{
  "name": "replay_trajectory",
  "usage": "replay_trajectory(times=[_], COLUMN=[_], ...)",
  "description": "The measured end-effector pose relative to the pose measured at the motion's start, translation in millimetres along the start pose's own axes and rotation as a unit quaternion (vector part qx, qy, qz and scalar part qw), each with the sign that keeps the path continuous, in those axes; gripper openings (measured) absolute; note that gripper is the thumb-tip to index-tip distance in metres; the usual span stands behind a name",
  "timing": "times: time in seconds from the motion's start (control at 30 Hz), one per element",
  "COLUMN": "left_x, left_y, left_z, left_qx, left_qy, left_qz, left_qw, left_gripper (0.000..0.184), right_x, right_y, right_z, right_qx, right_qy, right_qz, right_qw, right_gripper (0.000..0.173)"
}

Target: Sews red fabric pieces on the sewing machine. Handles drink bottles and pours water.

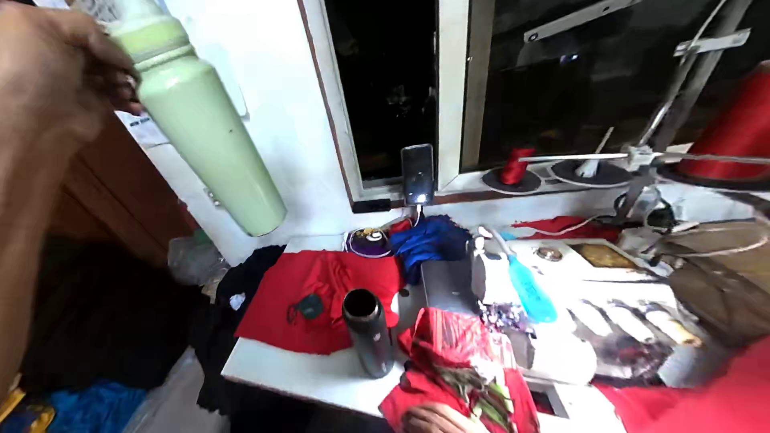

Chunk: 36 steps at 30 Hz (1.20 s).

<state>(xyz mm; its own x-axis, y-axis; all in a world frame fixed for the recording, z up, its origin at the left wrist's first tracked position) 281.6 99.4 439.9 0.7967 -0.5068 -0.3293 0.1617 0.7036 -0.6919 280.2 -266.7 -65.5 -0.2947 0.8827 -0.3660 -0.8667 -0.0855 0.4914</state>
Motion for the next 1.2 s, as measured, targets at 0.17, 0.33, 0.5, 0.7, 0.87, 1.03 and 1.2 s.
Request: replay_trajectory(times=[0.17, 0.33, 0.5, 0.7, 0.87, 1.03, 1.2], left_x=[-52, -12, 49, 75, 136, 145, 154], left_y=[40, 52, 84, 128, 173, 184, 184], left_z=[-77, -240, -347, -380, -461, -480, -489], left_qx=[-0.059, -0.037, -0.093, -0.012, -0.149, -0.188, -0.151], left_qy=[0.096, 0.150, 0.236, 0.263, 0.164, 0.086, 0.127], left_qz=[0.074, -0.030, -0.126, -0.166, -0.095, -0.110, 0.013], left_qw=[0.991, 0.987, 0.959, 0.950, 0.970, 0.972, 0.980], left_gripper=[0.018, 0.020, 0.020, 0.079, 0.125, 0.113, 0.105], right_x=[11, 58, 83, 72, 71, 58, 9], right_y=[68, 90, 81, 49, 36, 35, 47], right_z=[60, 89, 55, 12, 2, -4, 64], right_qx=[0.018, 0.090, 0.149, 0.222, 0.216, 0.205, 0.232], right_qy=[-0.037, 0.011, 0.041, -0.003, -0.032, 0.118, 0.054], right_qz=[0.109, 0.220, 0.315, 0.273, 0.243, 0.243, 0.254], right_qw=[0.993, 0.971, 0.937, 0.936, 0.945, 0.941, 0.938], right_gripper=[0.024, 0.099, 0.114, 0.113, 0.108, 0.097, 0.078])
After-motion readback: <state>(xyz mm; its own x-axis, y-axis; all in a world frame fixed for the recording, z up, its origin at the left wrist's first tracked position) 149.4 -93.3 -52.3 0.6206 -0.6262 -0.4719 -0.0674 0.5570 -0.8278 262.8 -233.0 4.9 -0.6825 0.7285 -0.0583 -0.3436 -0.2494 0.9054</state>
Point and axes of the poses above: each hand's wrist, its own z-axis towards the middle knuckle, its own x-axis out of the palm, y = z × x, the point moved 10 cm from there along z, towards the middle knuckle, and after that the axes turned 7 degrees about z, right-handed, at the moved point
